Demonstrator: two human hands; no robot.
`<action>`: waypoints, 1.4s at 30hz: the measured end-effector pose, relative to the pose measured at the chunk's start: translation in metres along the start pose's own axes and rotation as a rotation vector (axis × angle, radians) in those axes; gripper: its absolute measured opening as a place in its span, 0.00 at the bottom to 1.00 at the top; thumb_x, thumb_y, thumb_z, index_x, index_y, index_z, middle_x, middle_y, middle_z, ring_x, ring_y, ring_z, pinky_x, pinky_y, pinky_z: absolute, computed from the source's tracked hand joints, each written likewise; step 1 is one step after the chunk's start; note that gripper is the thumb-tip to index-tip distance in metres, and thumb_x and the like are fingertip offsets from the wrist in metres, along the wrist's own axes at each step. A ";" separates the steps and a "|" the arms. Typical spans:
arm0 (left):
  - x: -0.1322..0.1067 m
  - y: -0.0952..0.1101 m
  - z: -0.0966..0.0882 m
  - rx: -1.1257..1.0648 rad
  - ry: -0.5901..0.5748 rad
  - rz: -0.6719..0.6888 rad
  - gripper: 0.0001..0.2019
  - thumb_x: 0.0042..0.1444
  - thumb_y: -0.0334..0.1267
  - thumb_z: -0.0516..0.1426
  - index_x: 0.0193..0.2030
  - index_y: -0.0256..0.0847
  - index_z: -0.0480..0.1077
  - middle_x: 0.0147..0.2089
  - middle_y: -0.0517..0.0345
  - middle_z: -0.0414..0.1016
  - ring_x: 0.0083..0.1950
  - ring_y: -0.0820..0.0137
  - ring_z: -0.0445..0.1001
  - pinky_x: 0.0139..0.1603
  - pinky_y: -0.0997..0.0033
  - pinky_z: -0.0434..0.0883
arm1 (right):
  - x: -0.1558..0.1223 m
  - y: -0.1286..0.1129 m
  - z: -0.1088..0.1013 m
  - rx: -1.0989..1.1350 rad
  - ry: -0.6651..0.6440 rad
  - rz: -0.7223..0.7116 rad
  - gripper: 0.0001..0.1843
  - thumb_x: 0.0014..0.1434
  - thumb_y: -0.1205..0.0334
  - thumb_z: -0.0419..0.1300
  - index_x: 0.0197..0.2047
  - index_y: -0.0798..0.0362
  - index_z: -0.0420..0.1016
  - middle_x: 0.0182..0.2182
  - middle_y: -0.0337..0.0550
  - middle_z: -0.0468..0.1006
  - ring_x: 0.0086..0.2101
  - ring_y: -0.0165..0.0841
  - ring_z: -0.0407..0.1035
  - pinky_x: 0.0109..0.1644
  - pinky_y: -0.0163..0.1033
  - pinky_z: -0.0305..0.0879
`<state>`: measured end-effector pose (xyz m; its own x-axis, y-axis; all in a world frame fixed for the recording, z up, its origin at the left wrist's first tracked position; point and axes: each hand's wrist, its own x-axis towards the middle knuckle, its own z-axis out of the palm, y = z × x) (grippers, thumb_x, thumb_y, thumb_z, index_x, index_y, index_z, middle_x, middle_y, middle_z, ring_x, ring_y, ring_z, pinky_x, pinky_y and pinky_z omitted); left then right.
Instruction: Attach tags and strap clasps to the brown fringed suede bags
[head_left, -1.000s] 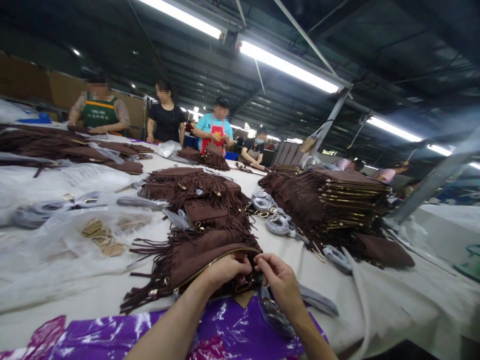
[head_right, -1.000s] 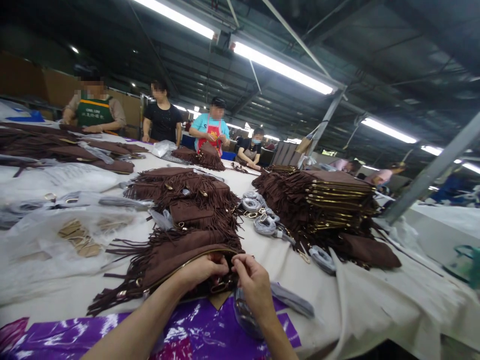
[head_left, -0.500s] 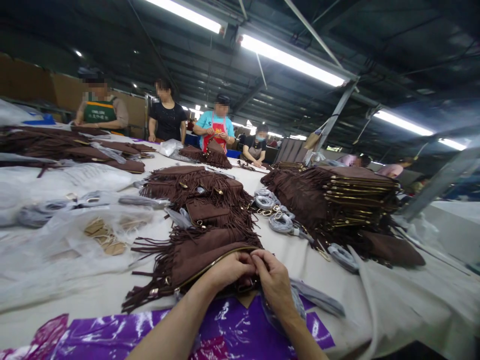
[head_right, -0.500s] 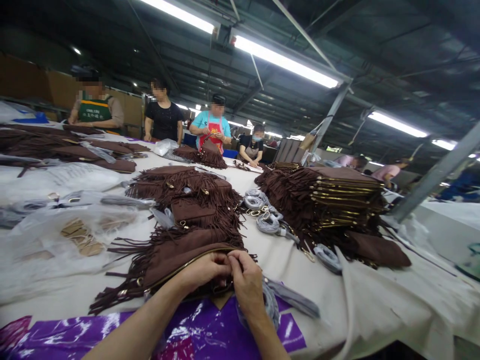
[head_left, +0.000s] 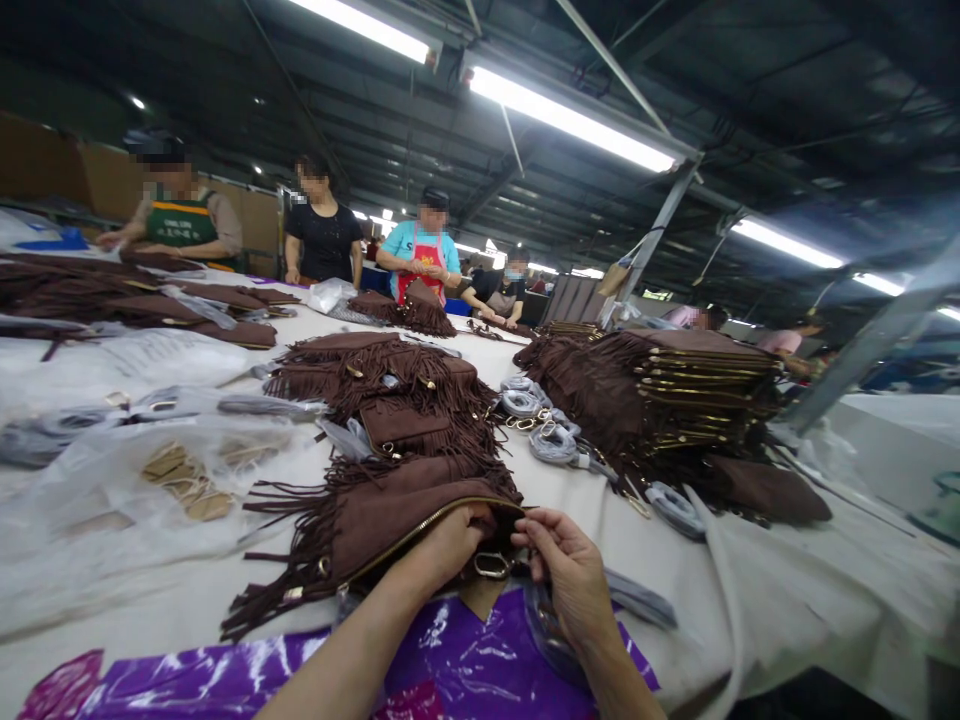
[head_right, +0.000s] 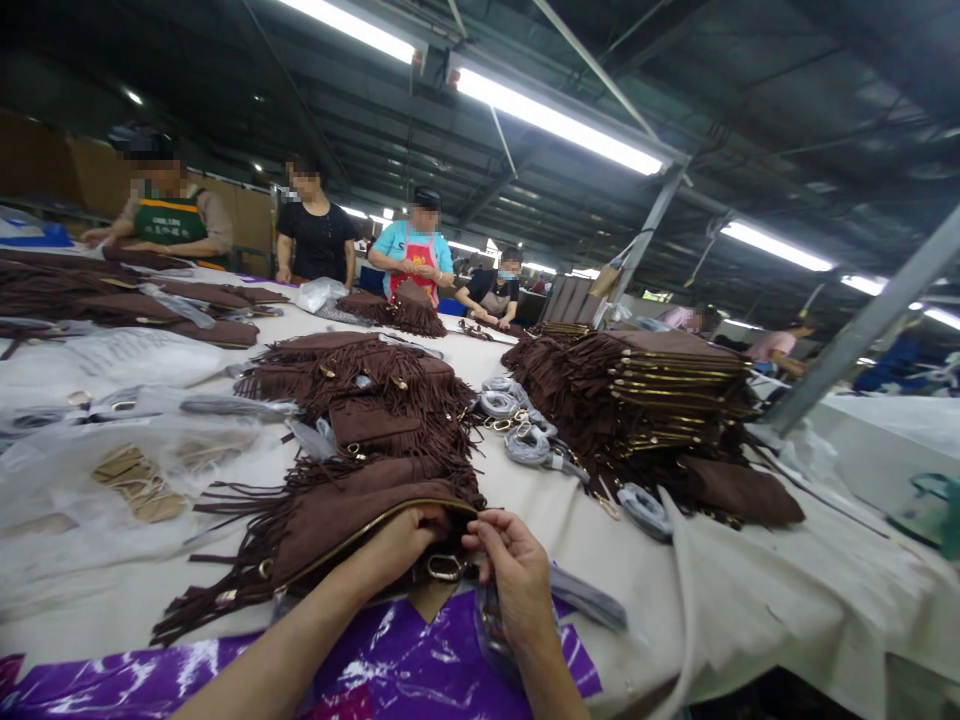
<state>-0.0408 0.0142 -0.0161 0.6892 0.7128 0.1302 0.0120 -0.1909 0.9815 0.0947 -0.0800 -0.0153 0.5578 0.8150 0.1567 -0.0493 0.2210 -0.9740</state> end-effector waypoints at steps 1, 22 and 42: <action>0.000 0.001 0.000 -0.005 -0.011 0.002 0.09 0.45 0.32 0.52 0.27 0.36 0.74 0.28 0.58 0.74 0.33 0.67 0.69 0.38 0.69 0.67 | 0.000 0.000 -0.001 -0.005 -0.006 0.007 0.22 0.41 0.47 0.75 0.33 0.54 0.77 0.27 0.43 0.81 0.26 0.34 0.75 0.18 0.28 0.63; 0.000 0.005 0.003 -0.065 0.049 0.041 0.09 0.45 0.32 0.56 0.30 0.37 0.79 0.32 0.56 0.79 0.35 0.66 0.73 0.42 0.69 0.70 | -0.006 0.002 -0.001 -0.063 -0.099 -0.026 0.18 0.46 0.48 0.73 0.31 0.52 0.78 0.25 0.36 0.77 0.27 0.31 0.73 0.33 0.35 0.73; -0.010 0.017 0.004 0.186 -0.058 0.205 0.08 0.53 0.33 0.52 0.23 0.38 0.66 0.24 0.62 0.65 0.28 0.73 0.62 0.30 0.76 0.58 | -0.006 -0.001 -0.001 -0.130 -0.146 -0.017 0.20 0.46 0.43 0.71 0.29 0.52 0.77 0.22 0.38 0.75 0.26 0.33 0.71 0.29 0.36 0.72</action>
<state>-0.0445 0.0011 -0.0011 0.7309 0.6081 0.3098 -0.0028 -0.4512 0.8924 0.0922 -0.0859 -0.0150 0.4315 0.8828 0.1857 0.0717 0.1716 -0.9825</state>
